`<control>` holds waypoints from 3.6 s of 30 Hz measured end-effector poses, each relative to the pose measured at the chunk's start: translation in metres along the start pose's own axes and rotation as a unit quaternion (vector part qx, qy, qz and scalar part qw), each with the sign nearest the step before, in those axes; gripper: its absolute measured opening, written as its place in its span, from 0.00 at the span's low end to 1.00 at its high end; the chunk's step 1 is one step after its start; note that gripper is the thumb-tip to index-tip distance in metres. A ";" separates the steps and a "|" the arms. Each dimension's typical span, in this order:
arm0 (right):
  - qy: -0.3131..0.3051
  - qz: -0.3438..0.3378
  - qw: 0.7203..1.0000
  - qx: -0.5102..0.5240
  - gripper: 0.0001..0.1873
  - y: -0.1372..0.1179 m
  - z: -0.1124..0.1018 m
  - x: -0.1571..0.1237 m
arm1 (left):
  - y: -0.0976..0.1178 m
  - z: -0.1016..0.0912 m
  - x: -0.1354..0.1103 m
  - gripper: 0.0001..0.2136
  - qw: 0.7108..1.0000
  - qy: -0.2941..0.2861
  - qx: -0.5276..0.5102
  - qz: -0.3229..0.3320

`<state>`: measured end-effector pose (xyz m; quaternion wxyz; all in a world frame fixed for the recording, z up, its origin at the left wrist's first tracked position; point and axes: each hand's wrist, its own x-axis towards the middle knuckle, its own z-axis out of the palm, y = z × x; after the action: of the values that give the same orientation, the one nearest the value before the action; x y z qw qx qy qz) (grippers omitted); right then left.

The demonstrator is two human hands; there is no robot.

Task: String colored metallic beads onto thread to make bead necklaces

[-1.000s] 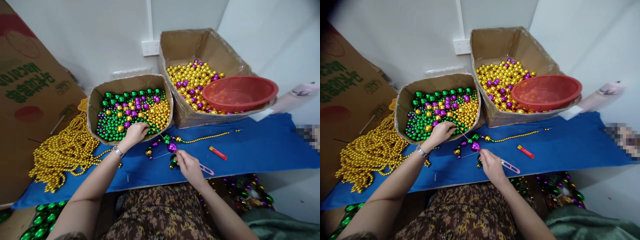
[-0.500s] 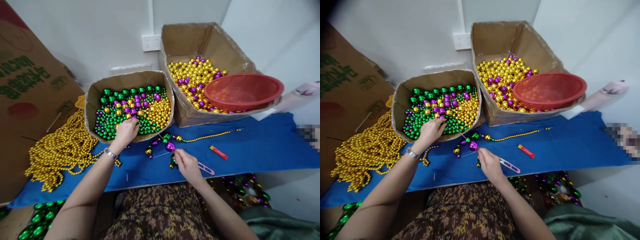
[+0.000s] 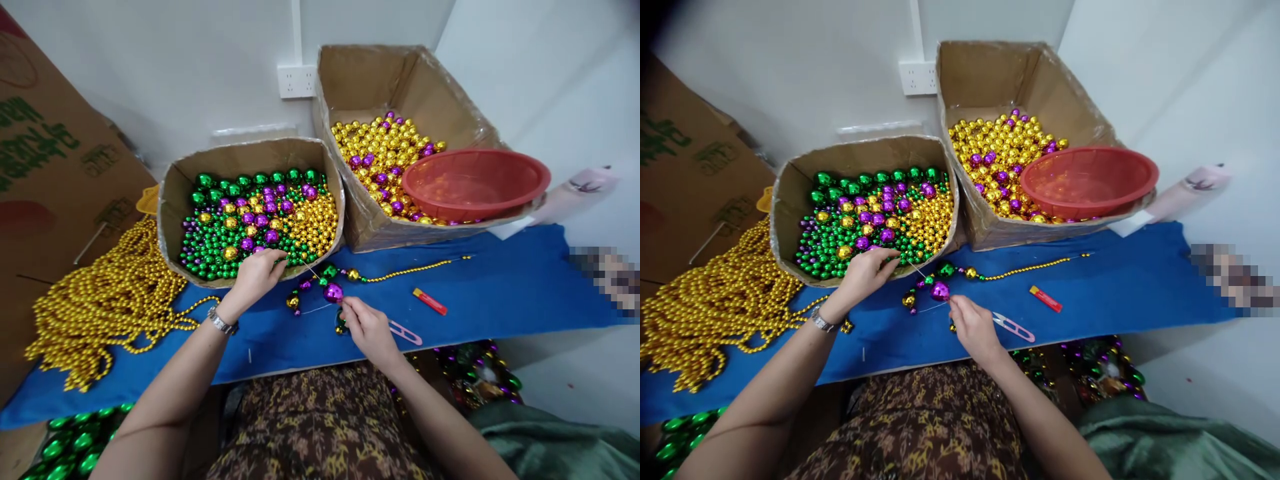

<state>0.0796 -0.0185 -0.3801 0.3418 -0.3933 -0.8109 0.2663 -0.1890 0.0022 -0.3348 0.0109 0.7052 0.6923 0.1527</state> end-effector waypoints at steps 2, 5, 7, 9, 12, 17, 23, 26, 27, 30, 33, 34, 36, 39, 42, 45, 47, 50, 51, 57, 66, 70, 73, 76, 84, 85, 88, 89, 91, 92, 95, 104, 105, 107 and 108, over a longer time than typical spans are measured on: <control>0.002 -0.002 1.000 -0.001 0.10 0.000 0.001 0.000 | -0.001 0.005 -0.002 0.13 1.000 0.001 -0.014 0.004; 0.005 -0.006 1.000 -0.008 0.10 0.000 0.002 0.000 | -0.003 0.012 -0.006 0.12 0.999 0.009 -0.040 0.009; 0.002 -0.003 1.000 -0.009 0.10 0.000 0.002 0.001 | -0.005 0.017 -0.007 0.12 0.998 0.012 -0.059 0.010; -0.004 0.000 1.000 -0.008 0.11 -0.002 0.003 0.001 | -0.007 0.020 -0.007 0.12 0.997 0.015 -0.078 0.010; -0.012 0.002 1.000 -0.006 0.12 -0.004 0.003 0.002 | -0.008 0.021 -0.007 0.12 0.995 0.021 -0.095 0.005; -0.017 -0.001 1.000 -0.003 0.12 -0.005 0.006 0.003 | -0.007 0.021 -0.008 0.11 0.994 0.014 -0.108 0.004; -0.019 -0.008 1.000 -0.003 0.11 -0.005 0.007 0.003 | -0.005 0.022 -0.009 0.11 0.989 0.029 -0.143 -0.006; -0.013 -0.008 1.000 -0.007 0.11 -0.004 0.006 0.003 | -0.008 0.015 -0.009 0.10 0.973 0.081 -0.213 -0.032; -0.010 -0.008 1.000 -0.010 0.10 -0.003 0.005 0.002 | -0.010 0.010 -0.008 0.10 0.964 0.109 -0.237 -0.049; -0.001 -0.007 1.000 -0.016 0.09 -0.003 0.004 0.002 | -0.019 -0.008 -0.002 0.11 0.943 0.191 -0.257 -0.094; 0.004 -0.015 1.000 -0.015 0.10 -0.004 0.004 0.003 | -0.027 -0.022 0.015 0.12 0.957 0.200 -0.193 -0.088; 0.004 -0.018 1.000 -0.014 0.10 -0.005 0.004 0.004 | -0.027 -0.024 0.023 0.12 0.968 0.185 -0.156 -0.072; 0.002 -0.020 1.000 -0.012 0.10 -0.007 0.006 0.005 | -0.026 -0.022 0.041 0.12 0.988 0.137 -0.062 -0.042; 0.002 -0.019 1.000 -0.012 0.11 -0.008 0.008 0.006 | -0.020 -0.013 0.068 0.12 0.996 0.037 0.069 -0.033; 0.006 -0.016 1.000 -0.012 0.11 -0.007 0.007 0.006 | -0.015 -0.004 0.083 0.12 0.992 -0.020 0.112 -0.051; 0.009 -0.009 1.000 -0.008 0.11 -0.006 0.004 0.005 | -0.012 -0.003 0.079 0.13 0.997 0.016 0.033 -0.063; 0.011 -0.008 1.000 -0.008 0.10 -0.006 0.002 0.005 | -0.010 -0.006 0.067 0.15 0.988 0.066 -0.124 -0.070; 0.016 -0.017 1.000 -0.008 0.10 -0.009 0.001 0.007 | -0.003 -0.011 0.043 0.17 0.880 0.070 -0.460 -0.093; 0.016 -0.022 1.000 -0.009 0.10 -0.010 0.001 0.008 | 0.000 -0.012 0.034 0.16 0.825 0.055 -0.551 -0.109; 0.008 -0.043 0.999 -0.020 0.11 -0.016 0.006 0.007 | 0.016 -0.009 0.003 0.12 0.660 0.035 -0.728 -0.183; 0.001 -0.062 0.997 -0.042 0.12 -0.019 0.006 0.005 | 0.033 -0.009 -0.005 0.12 0.615 0.063 -0.761 -0.194; 0.013 -0.065 0.997 -0.048 0.11 -0.018 0.006 0.004 | 0.036 -0.008 -0.008 0.12 0.627 0.068 -0.754 -0.182; 0.016 -0.061 0.997 -0.050 0.12 -0.017 0.006 0.004 | 0.041 -0.006 -0.013 0.13 0.627 0.078 -0.758 -0.164; 0.014 -0.051 0.997 -0.049 0.12 -0.017 0.007 0.005 | 0.051 -0.003 -0.019 0.14 0.616 0.080 -0.771 -0.140; 0.017 -0.032 0.999 -0.002 0.12 -0.014 0.008 0.003 | 0.060 0.002 -0.026 0.13 0.591 0.061 -0.793 -0.137; 0.016 -0.026 1.000 0.005 0.11 -0.014 0.008 0.002 | 0.060 0.003 -0.027 0.14 0.593 0.065 -0.791 -0.138; 0.020 -0.016 0.999 0.020 0.10 -0.012 0.010 0.000 | 0.061 0.005 -0.030 0.14 0.606 0.078 -0.780 -0.135; 0.024 -0.017 0.999 0.022 0.10 -0.012 0.011 0.000 | 0.062 0.006 -0.031 0.14 0.608 0.080 -0.778 -0.134; 0.034 -0.021 0.999 0.021 0.10 -0.012 0.011 0.000 | 0.063 0.007 -0.033 0.15 0.609 0.082 -0.777 -0.136; 0.037 -0.021 0.999 0.021 0.10 -0.012 0.011 0.001 | 0.063 0.007 -0.034 0.15 0.606 0.083 -0.779 -0.139; 0.042 -0.012 0.999 0.024 0.10 -0.014 0.009 0.001 | 0.065 0.008 -0.035 0.16 0.590 0.085 -0.788 -0.154; 0.052 -0.005 0.998 0.021 0.09 -0.019 0.008 -0.002 | 0.067 0.009 -0.036 0.16 0.568 0.091 -0.799 -0.176; 0.053 -0.007 0.998 0.022 0.09 -0.019 0.008 -0.003 | 0.066 0.009 -0.036 0.16 0.567 0.089 -0.800 -0.177; 0.055 -0.016 0.998 0.023 0.08 -0.018 0.009 -0.003 | 0.066 0.010 -0.037 0.16 0.569 0.090 -0.799 -0.173; 0.057 -0.022 0.998 0.023 0.08 -0.017 0.009 -0.003 | 0.067 0.010 -0.038 0.16 0.572 0.094 -0.797 -0.168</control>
<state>0.0664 -0.0315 -0.3748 0.4019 -0.3820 -0.7923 0.2545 -0.1217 -0.0355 -0.3367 0.5293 0.2637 0.3939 0.7036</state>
